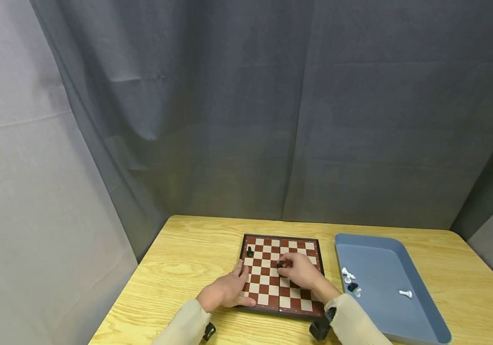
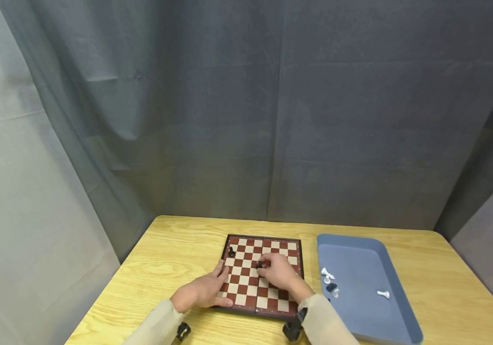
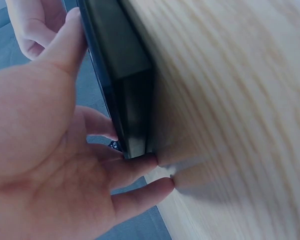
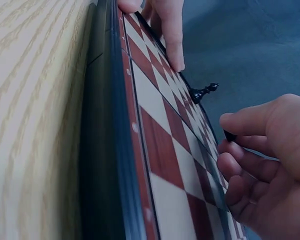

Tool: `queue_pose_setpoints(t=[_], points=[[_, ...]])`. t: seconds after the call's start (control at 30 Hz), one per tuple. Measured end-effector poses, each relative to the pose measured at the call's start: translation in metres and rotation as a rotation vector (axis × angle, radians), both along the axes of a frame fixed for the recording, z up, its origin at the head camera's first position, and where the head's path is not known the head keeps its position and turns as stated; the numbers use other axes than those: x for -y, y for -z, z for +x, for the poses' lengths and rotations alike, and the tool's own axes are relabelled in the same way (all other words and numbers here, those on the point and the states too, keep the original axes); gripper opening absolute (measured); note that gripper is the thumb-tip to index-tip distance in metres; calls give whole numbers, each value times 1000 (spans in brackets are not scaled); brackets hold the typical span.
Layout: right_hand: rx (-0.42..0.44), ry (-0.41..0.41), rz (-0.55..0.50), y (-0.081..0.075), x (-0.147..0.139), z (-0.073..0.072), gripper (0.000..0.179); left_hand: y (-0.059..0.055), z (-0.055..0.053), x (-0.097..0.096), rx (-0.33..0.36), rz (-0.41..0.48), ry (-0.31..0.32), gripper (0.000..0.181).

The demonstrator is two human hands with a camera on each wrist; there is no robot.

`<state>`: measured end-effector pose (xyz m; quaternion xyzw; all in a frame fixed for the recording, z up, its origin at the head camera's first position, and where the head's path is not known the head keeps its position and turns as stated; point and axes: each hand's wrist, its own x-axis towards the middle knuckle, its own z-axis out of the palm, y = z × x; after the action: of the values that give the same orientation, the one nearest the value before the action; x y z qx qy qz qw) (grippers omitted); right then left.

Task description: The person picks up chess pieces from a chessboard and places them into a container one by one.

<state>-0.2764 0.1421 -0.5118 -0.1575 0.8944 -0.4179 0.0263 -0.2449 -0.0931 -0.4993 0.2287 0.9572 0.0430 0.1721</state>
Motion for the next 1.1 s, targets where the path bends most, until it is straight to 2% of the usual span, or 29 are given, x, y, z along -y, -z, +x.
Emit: queue_pose_setpoints(t=[0.17,0.4,0.67,0.8,1.1], points=[[-18,17,2,-7,-10,9,14,0,1,0,3,3,6,97],[-87,6,-1,-24,-31,18,10,0,1,0,0,7,12,97],[-27,57,-10,-47,-60,32,8,-1,0,0,11,13,5,96],[-22,105,-8,-49,-76,36,14,0,-1,1,14,16,1,96],[-11,155,-45,-48,-108,46,24,2,-2,1,13,11,3,96]])
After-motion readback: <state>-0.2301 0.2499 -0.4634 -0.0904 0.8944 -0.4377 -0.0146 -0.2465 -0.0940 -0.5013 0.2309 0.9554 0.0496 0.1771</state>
